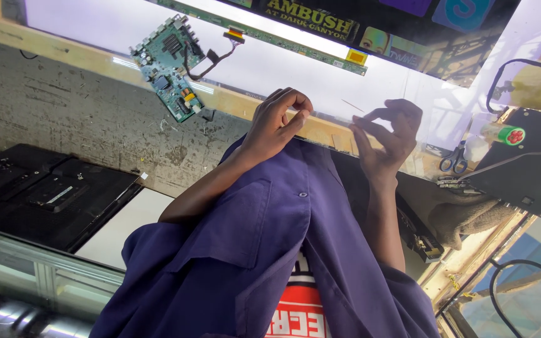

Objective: Repairing a television screen by applying adhesive tape to the ribbon cables

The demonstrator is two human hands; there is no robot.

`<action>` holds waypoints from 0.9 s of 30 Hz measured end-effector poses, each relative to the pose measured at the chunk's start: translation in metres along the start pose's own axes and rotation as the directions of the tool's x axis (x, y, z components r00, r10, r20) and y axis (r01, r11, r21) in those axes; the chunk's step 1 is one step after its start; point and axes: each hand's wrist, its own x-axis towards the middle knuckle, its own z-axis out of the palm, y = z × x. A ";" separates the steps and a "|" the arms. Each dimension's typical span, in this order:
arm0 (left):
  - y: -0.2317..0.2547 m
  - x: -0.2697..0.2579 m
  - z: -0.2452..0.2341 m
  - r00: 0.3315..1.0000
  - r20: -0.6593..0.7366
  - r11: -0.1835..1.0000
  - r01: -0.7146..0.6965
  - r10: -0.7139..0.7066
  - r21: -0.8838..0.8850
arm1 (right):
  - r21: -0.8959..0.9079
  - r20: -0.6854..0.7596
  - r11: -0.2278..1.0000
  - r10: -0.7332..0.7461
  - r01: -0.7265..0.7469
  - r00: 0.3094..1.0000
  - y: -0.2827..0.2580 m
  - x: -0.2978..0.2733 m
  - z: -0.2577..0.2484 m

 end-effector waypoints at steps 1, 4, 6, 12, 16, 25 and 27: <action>-0.007 0.005 0.001 1.000 -0.009 0.996 -0.027 0.028 0.081 | -0.024 -0.022 1.000 0.018 -0.018 1.000 0.011 -0.003 0.000; -0.029 0.021 0.009 0.996 0.017 0.961 -0.093 0.092 0.259 | -0.030 -0.064 0.992 0.124 -0.126 0.990 0.036 -0.007 0.003; -0.041 0.036 0.017 0.992 0.025 0.927 -0.123 0.122 0.354 | -0.055 -0.059 0.984 0.169 -0.172 0.984 0.057 -0.012 0.009; -0.091 0.068 0.038 0.954 0.037 0.803 -0.271 0.298 0.531 | -0.187 0.056 0.966 0.193 -0.180 0.980 0.089 -0.005 0.035; -0.091 0.085 0.041 0.936 0.057 0.745 -0.313 0.348 0.589 | -0.187 0.095 0.964 0.208 -0.188 0.974 0.095 0.010 0.048; -0.103 0.079 0.040 0.928 0.162 0.652 -0.354 0.337 0.670 | -0.228 0.127 0.958 0.208 -0.176 0.970 0.107 0.004 0.056; -0.103 0.080 0.039 0.926 0.169 0.646 -0.358 0.337 0.674 | -0.241 0.140 0.951 0.231 -0.193 0.963 0.103 0.006 0.056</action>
